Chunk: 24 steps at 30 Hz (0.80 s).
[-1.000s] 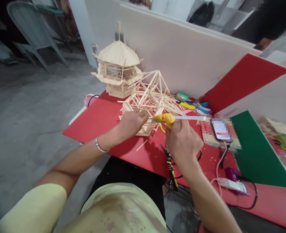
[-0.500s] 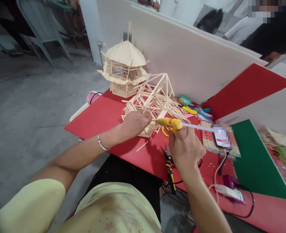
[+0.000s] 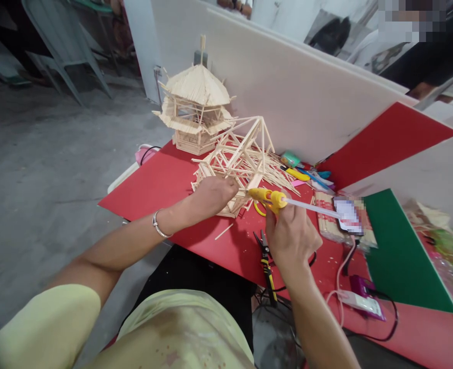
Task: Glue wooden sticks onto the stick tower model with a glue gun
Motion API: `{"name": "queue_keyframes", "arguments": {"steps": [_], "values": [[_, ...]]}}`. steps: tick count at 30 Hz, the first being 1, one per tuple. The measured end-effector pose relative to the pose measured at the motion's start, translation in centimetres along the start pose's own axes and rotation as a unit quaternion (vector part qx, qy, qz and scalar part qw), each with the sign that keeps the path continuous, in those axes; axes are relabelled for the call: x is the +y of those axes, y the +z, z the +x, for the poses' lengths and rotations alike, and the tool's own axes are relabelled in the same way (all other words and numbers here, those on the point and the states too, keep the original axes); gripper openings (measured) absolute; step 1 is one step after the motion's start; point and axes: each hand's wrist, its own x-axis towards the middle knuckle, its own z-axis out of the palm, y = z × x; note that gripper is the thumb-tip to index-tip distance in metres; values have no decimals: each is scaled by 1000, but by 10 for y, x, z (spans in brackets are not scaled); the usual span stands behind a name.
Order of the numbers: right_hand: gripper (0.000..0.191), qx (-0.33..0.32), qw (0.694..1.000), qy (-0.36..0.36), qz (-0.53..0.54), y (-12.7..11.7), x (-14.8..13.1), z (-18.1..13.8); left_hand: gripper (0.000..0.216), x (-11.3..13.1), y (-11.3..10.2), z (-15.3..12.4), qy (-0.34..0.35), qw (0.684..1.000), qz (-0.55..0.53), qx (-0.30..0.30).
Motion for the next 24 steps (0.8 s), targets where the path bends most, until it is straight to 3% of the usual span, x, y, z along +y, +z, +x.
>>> {"name": "queue_keyframes", "arguments": {"steps": [10,24], "values": [[41,38,997,-72,10,12,1,-4,26,-5,4,0,20,1000,-11,6],[37,32,999,-38,11,13,7,-6,26,-5,2,-4,21,1000,-15,4]]}}
